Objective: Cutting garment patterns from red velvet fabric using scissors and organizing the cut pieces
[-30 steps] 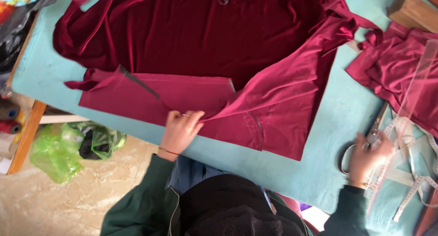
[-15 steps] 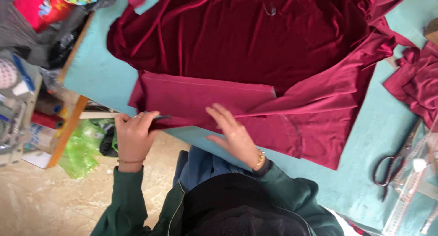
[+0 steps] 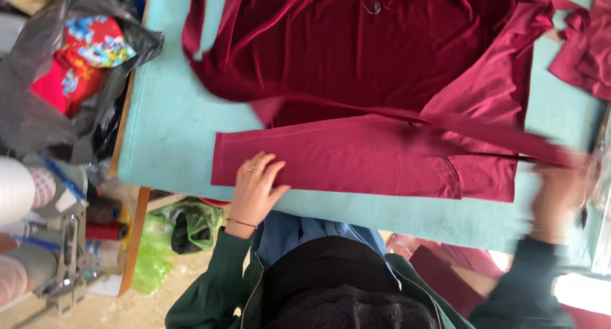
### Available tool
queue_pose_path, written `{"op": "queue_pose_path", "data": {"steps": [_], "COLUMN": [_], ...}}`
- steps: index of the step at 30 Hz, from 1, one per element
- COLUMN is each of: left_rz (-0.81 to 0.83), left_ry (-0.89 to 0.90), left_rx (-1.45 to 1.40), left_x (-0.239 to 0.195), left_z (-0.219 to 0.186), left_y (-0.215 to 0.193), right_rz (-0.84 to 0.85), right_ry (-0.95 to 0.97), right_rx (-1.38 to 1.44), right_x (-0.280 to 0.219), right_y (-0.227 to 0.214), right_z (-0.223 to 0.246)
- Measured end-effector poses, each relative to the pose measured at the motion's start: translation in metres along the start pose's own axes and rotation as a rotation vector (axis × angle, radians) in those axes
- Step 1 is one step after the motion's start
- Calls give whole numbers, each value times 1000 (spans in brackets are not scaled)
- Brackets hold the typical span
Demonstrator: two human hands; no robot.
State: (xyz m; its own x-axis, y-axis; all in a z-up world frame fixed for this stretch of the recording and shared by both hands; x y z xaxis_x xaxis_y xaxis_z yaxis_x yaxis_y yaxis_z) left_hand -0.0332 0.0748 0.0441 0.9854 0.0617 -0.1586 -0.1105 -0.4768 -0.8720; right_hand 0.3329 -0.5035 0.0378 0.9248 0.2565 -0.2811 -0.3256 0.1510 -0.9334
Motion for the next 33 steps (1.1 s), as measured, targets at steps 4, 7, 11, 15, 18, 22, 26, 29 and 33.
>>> {"op": "queue_pose_path", "data": {"steps": [4,7,11,15,18,22,26,29,33], "left_rz": [-117,-213,-288,-261,-288,-324,-159,-134,-143], "left_ry": [-135,-271,-493,-525,-511,-70,188,324,421], "left_rx": [84,110,170,169,147,27,27,79,176], "left_x": [9,14,14,19,35,90,160,216,274], "left_z": [26,33,47,48,17,-41,-93,-126,-149], "left_y": [-7,-8,4,6,-15,-19,27,52,74], "right_rz": [-263,-220,-189,-141,-123,35,241,-184,-439], "right_ry": [5,52,60,47,66,35,223,54,142], "right_rx": [930,864,878,942,938,667,414,339,53], "right_x": [-19,-46,-47,-44,-54,-71,-91,-77,-72], "right_y": [-5,-44,-37,-26,-24,-37,-60,-6,32], "right_z": [-144,-43,17,22,28,47,53,-82,-179]}}
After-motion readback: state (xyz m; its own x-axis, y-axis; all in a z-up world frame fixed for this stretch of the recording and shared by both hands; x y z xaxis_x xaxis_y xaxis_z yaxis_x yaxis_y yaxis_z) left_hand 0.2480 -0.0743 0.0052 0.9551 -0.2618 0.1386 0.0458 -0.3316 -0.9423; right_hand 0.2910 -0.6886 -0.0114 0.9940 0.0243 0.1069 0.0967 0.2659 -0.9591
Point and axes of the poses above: each hand's wrist, its own x-axis towards the middle knuckle, its own y-axis out of the palm, z = x × y, the point moved 2 cm from there along x, towards the middle knuckle, and after that the axes turned 14 degrees about z, right-handed, at the moved point
